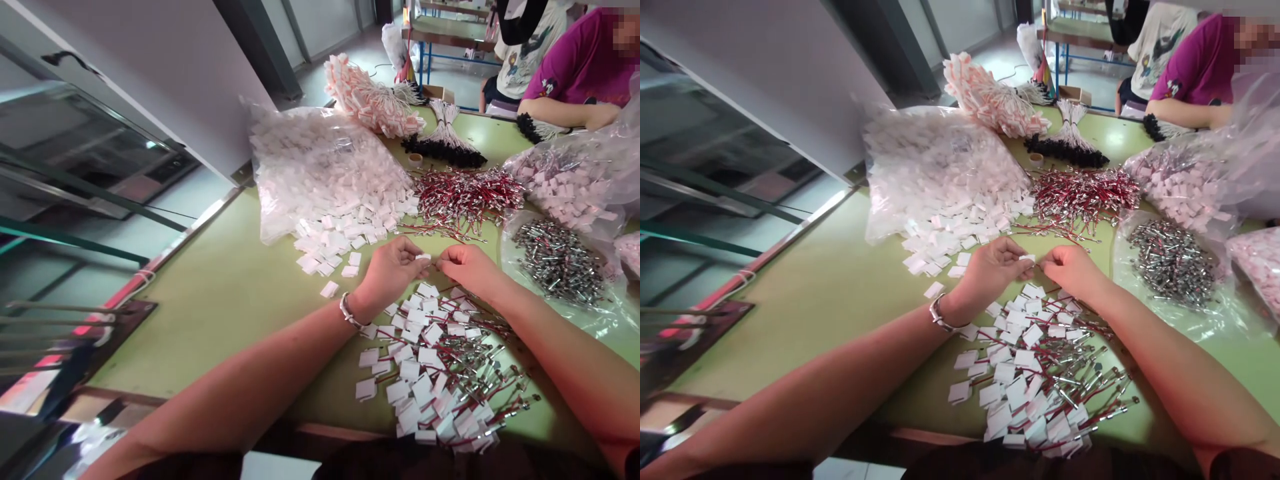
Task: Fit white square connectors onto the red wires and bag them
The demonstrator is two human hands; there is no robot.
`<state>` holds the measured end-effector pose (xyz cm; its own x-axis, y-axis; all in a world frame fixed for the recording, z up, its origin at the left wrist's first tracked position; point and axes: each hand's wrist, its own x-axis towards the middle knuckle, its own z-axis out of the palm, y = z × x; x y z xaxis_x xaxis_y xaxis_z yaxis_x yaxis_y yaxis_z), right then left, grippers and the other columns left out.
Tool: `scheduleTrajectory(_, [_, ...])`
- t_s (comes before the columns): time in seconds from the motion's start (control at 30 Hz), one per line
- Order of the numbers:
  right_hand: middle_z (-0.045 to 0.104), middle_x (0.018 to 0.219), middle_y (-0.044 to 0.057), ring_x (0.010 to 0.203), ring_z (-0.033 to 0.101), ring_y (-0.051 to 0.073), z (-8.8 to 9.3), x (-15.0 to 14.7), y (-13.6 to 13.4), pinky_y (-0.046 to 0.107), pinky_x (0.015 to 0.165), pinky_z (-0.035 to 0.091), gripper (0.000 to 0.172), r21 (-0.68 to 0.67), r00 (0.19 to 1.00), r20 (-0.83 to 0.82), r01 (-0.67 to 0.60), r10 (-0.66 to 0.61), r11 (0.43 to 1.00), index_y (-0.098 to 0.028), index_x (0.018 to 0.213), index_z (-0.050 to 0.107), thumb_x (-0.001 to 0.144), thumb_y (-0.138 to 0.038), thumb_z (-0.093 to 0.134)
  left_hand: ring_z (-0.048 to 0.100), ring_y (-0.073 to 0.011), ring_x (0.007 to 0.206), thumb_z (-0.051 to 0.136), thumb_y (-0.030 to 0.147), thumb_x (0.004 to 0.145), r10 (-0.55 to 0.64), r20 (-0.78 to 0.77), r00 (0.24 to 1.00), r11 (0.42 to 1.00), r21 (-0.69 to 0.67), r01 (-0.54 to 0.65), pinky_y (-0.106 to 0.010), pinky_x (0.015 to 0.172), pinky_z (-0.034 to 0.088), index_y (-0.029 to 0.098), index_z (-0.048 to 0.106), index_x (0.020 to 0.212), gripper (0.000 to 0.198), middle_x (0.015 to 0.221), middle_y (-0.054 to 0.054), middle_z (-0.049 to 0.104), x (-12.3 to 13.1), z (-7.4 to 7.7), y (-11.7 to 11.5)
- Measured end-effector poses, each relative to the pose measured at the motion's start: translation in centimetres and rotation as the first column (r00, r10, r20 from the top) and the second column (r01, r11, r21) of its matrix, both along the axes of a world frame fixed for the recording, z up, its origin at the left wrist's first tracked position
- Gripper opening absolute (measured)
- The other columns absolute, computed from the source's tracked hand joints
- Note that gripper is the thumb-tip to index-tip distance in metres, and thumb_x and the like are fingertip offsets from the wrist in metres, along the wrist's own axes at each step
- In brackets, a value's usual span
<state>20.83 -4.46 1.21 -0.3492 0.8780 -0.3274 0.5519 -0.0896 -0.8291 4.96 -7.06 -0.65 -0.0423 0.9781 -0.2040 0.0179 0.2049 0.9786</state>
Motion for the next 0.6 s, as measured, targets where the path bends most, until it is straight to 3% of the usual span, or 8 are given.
scheduleTrajectory(0.17, [0.044,0.052,-0.005,0.051,0.037,0.01,0.0,-0.3,0.0,0.025,0.05,0.028,0.016,0.211,0.995,0.1,-0.046,0.025,0.976,-0.019,0.059,0.054,0.075,-0.02,0.052,0.063,-0.0087,0.049,0.064,0.008,0.077,0.026,0.005,1.0,1.0,0.003,-0.026,-0.019,0.051,0.049,0.017,0.047,0.073,0.02,0.053,0.005,0.061,0.0,0.0,0.1])
scheduleTrajectory(0.33, [0.049,0.056,-0.004,0.053,0.04,0.01,-0.8,-0.4,-0.6,0.024,0.051,0.031,0.014,0.178,0.998,0.047,-0.052,0.044,0.983,-0.018,0.062,0.057,0.075,-0.021,0.05,0.063,-0.0092,0.05,0.065,0.008,0.077,-0.063,0.013,0.998,0.998,0.01,0.063,-0.019,0.05,0.048,0.017,0.049,0.075,0.019,0.051,0.004,0.061,-0.2,0.3,-0.1])
scheduleTrajectory(0.47, [0.044,0.055,-0.005,0.051,0.039,0.009,-0.7,0.2,-0.4,0.024,0.049,0.031,0.016,0.123,0.998,0.039,-0.047,0.043,0.991,-0.018,0.062,0.056,0.075,-0.025,0.051,0.062,-0.0094,0.047,0.065,0.01,0.079,-0.13,0.047,0.99,0.991,-0.028,0.131,-0.02,0.049,0.047,0.017,0.049,0.076,0.018,0.051,0.002,0.063,-0.7,-0.1,0.1])
scheduleTrajectory(0.6, [0.046,0.056,-0.004,0.051,0.04,0.009,0.1,1.2,0.3,0.024,0.049,0.032,0.017,0.124,0.997,0.03,-0.074,0.07,0.99,-0.018,0.065,0.059,0.077,-0.029,0.053,0.063,-0.0088,0.049,0.064,0.012,0.081,-0.085,0.162,0.983,0.99,-0.1,0.102,-0.019,0.05,0.046,0.016,0.05,0.077,0.015,0.059,-0.001,0.068,-1.6,-0.7,0.5])
